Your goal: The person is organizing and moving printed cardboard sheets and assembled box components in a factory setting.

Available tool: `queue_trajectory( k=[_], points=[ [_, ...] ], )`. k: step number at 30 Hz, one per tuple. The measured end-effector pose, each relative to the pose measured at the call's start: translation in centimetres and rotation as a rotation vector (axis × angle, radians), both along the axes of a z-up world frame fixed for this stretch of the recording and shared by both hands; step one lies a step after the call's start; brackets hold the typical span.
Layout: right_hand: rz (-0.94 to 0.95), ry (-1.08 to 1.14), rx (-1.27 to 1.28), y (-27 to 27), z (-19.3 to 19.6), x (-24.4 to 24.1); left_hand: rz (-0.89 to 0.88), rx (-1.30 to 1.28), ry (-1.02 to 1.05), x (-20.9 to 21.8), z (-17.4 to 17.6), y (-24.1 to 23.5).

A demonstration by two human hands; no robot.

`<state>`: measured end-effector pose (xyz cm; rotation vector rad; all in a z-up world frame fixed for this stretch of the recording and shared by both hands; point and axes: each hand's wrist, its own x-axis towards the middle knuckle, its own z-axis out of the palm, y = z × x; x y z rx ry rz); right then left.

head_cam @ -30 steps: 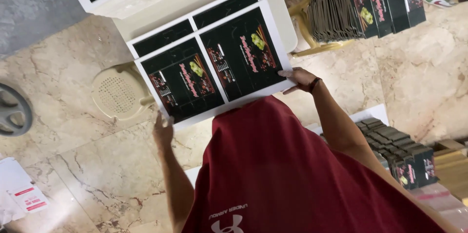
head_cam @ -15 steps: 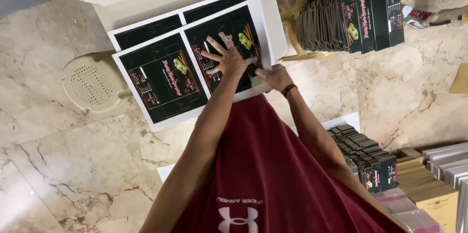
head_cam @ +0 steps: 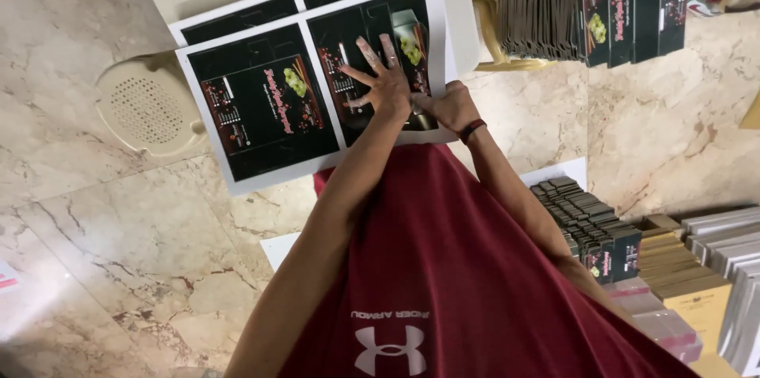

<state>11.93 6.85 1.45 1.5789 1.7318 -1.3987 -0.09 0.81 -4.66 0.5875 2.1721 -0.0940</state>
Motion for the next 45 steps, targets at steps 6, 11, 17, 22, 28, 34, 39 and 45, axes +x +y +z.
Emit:
queue_trajectory(
  k=[6, 11, 17, 22, 28, 34, 39, 45],
  points=[
    [-0.110, 0.109, -0.180, 4.9, 1.8, -2.1, -0.285, -0.040, 0.060, -2.5, 6.1, 0.7],
    [-0.286, 0.224, -0.377, 13.2, -9.7, -5.5, -0.599, 0.108, 0.098, -2.3, 6.3, -0.1],
    [0.348, 0.255, 0.306, 7.5, -5.4, -9.3, -0.577, 0.070, 0.065, -1.7, 6.2, 0.1],
    [0.796, 0.638, 0.660, 4.7, 2.8, -10.1, -0.575, -0.025, -0.047, -2.1, 5.0, 0.5],
    [0.193, 0.390, 0.391, 10.0, -6.9, -6.4, -0.511, 0.128, -0.100, -3.6, 5.4, 0.9],
    [-0.626, 0.356, 0.376, 5.0, -6.5, 6.8, -0.645, 0.416, -0.093, -6.5, 3.6, -3.0],
    [-0.767, 0.439, -0.055, -6.7, -14.5, 11.3, -1.020, 0.363, 0.051, -10.0, 5.1, -4.6],
    [-0.819, 0.369, -0.502, -21.0, -10.9, -3.2, -1.095, 0.185, -0.007, -10.5, 3.2, -4.5]
  ],
)
